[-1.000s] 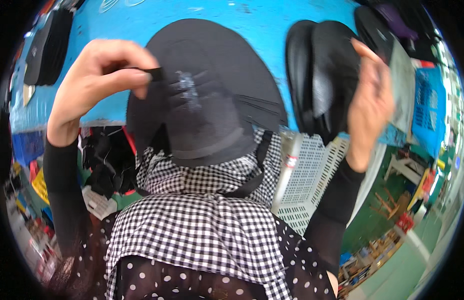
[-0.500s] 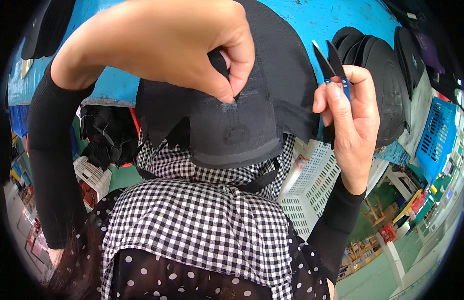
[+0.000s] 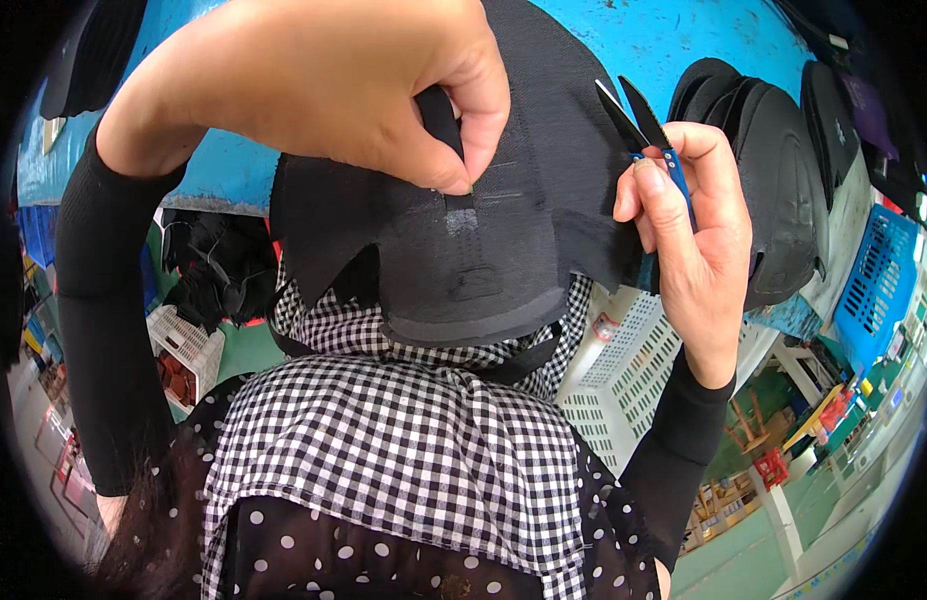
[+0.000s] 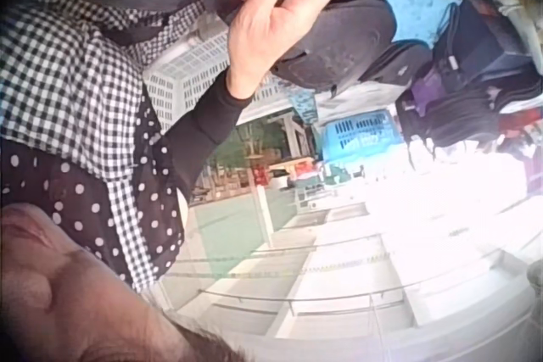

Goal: The recorder uses snips to trim excess threads and material from black shoe uppers.

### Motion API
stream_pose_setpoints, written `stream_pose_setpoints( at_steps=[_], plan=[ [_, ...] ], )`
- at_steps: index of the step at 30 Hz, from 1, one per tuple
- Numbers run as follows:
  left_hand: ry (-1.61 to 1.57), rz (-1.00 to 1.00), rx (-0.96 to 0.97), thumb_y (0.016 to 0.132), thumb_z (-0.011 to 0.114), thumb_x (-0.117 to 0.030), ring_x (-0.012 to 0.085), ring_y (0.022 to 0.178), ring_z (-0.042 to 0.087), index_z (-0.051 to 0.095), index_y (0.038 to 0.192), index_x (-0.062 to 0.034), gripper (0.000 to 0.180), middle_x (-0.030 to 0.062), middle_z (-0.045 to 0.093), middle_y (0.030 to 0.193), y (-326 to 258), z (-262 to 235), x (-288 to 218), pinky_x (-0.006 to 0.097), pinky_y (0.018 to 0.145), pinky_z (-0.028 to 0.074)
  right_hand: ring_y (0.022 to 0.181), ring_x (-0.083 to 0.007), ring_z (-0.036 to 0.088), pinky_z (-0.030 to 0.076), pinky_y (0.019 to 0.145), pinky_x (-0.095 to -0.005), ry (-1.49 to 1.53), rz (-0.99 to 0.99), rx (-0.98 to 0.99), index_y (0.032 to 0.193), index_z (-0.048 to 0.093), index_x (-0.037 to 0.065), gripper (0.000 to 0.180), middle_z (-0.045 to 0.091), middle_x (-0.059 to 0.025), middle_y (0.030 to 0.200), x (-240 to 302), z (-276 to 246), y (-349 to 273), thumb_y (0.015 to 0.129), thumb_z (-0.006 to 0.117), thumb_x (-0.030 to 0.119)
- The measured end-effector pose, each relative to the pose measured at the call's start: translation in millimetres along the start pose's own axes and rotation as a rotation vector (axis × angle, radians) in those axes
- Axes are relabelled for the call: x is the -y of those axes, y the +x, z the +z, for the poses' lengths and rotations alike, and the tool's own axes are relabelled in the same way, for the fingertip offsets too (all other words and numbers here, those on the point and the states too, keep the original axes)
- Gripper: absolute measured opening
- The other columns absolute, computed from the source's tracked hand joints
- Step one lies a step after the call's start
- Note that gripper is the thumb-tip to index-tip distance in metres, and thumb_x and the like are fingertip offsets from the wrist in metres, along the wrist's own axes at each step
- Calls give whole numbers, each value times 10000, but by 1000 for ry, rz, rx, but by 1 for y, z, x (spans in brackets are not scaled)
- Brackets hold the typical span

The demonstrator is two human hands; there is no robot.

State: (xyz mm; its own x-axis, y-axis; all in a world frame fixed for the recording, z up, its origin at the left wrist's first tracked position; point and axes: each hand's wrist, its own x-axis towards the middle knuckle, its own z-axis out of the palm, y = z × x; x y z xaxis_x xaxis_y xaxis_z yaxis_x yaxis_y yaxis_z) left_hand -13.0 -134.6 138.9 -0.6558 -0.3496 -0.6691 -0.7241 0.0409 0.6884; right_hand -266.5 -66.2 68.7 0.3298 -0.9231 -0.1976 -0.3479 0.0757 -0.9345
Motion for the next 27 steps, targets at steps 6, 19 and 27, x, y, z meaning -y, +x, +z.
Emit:
stream_pose_setpoints(
  at_steps=[6, 19, 27],
  plan=[
    [-162, 443, 112, 805, 612, -119, 192, 688, 621, 696, 806, 12, 155, 112, 684, 754, 13, -7, 36, 299, 644, 484, 649, -20, 469, 312, 545, -156, -139, -32, -27, 1101, 515, 32, 143, 564, 2, 779, 4, -3, -2, 988, 548, 114],
    [-76, 698, -353, 806, 628, -133, 222, 725, 597, 634, 747, -18, 129, 100, 625, 736, 18, 29, 56, 309, 669, 481, 696, -71, 544, 413, 606, -205, -169, -139, 28, 1053, 554, 15, 144, 594, -23, 837, 6, -12, 2, 931, 614, 64],
    [89, 683, -329, 753, 642, -132, 274, 696, 591, 611, 757, -2, 134, 135, 593, 693, 12, 14, 45, 327, 660, 481, 623, -233, 559, 442, 543, -329, -672, -625, 383, 839, 609, 69, 226, 573, -47, 711, 21, 11, 27, 653, 736, 61]
  ],
)
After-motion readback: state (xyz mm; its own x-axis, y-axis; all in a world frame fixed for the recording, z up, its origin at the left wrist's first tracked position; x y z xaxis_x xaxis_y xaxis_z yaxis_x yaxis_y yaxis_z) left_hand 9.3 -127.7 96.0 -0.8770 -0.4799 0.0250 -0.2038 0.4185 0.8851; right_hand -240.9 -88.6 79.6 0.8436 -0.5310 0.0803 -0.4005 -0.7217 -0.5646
